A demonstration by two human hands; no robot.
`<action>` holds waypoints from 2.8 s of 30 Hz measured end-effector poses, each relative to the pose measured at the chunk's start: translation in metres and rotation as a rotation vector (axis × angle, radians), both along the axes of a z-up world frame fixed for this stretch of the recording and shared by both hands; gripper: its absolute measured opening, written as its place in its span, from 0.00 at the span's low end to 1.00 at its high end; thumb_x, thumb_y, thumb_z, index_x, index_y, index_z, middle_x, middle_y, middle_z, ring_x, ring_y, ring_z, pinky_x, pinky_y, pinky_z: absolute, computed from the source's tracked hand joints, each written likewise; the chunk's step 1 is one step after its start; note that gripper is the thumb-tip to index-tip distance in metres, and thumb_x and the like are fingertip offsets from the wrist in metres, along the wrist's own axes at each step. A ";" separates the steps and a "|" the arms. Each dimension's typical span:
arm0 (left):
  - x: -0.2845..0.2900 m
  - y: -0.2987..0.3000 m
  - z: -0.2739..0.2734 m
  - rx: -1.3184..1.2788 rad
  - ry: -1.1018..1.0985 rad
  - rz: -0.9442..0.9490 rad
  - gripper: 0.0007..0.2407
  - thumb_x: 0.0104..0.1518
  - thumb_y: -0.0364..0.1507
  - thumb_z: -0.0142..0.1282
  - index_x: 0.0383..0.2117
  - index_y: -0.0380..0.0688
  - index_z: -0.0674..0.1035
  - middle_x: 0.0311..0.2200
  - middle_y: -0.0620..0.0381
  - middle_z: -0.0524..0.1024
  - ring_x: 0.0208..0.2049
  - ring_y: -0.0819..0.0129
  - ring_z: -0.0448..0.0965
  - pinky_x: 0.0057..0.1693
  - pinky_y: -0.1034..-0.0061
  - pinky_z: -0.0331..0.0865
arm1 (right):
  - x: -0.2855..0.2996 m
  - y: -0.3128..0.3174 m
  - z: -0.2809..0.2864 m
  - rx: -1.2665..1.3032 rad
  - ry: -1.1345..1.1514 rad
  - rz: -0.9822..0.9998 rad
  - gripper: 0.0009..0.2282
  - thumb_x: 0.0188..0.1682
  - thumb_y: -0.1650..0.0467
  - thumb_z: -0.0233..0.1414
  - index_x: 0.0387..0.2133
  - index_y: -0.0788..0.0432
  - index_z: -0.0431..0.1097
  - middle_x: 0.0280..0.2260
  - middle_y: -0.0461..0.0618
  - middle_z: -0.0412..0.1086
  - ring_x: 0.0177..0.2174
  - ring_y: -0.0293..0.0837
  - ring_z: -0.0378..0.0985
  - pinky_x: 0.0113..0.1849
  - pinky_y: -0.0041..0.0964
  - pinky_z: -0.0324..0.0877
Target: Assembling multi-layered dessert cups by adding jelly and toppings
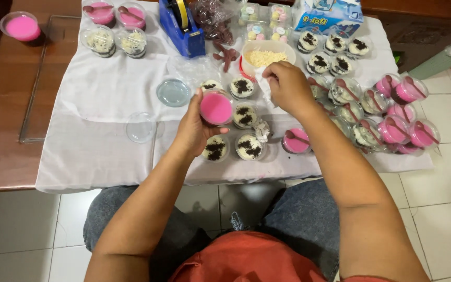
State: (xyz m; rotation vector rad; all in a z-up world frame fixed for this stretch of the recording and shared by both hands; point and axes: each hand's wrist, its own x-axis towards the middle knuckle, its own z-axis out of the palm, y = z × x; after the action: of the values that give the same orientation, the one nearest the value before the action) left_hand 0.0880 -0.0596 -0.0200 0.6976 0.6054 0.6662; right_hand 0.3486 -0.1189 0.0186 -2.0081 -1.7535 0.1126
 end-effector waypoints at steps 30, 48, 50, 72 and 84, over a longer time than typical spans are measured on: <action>0.096 -0.033 0.020 0.266 0.078 0.059 0.19 0.65 0.45 0.39 0.52 0.46 0.69 0.50 0.36 0.67 0.45 0.37 0.78 0.42 0.60 0.83 | 0.005 -0.015 0.035 -0.055 0.960 -0.134 0.09 0.33 0.77 0.55 0.28 0.62 0.78 0.16 0.43 0.67 0.17 0.29 0.68 0.20 0.19 0.62; 0.091 -0.039 0.030 0.139 0.083 -0.040 0.22 0.60 0.47 0.47 0.53 0.47 0.69 0.47 0.40 0.65 0.35 0.46 0.76 0.36 0.61 0.84 | -0.008 -0.027 0.064 0.248 -0.315 0.438 0.01 0.49 0.72 0.56 0.29 0.56 0.75 0.27 0.49 0.75 0.32 0.50 0.81 0.38 0.42 0.75; 0.091 -0.039 0.034 0.138 0.077 -0.018 0.19 0.59 0.45 0.47 0.50 0.48 0.70 0.44 0.43 0.68 0.33 0.50 0.77 0.35 0.62 0.84 | -0.012 -0.027 0.065 0.226 -0.317 0.398 0.02 0.49 0.71 0.56 0.27 0.56 0.74 0.26 0.50 0.73 0.31 0.52 0.80 0.35 0.44 0.74; 0.085 -0.035 0.042 0.170 -0.006 0.150 0.16 0.60 0.35 0.34 0.51 0.48 0.68 0.48 0.44 0.70 0.41 0.55 0.75 0.41 0.66 0.78 | 0.002 -0.027 0.060 0.190 0.584 0.163 0.05 0.46 0.80 0.56 0.35 0.65 0.74 0.29 0.45 0.71 0.28 0.33 0.68 0.32 0.23 0.67; 0.088 -0.044 0.041 0.132 0.118 0.003 0.22 0.57 0.45 0.47 0.54 0.47 0.70 0.48 0.43 0.64 0.38 0.44 0.75 0.39 0.56 0.83 | -0.001 -0.025 0.065 0.247 -0.385 0.484 0.04 0.50 0.71 0.54 0.29 0.59 0.74 0.28 0.54 0.75 0.34 0.55 0.81 0.37 0.47 0.75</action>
State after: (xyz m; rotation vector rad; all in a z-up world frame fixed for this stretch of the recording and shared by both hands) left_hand 0.1765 -0.1035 0.0209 0.8640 0.6757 0.6757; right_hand 0.3474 -0.1443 0.0833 -1.4669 -2.3362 -0.3430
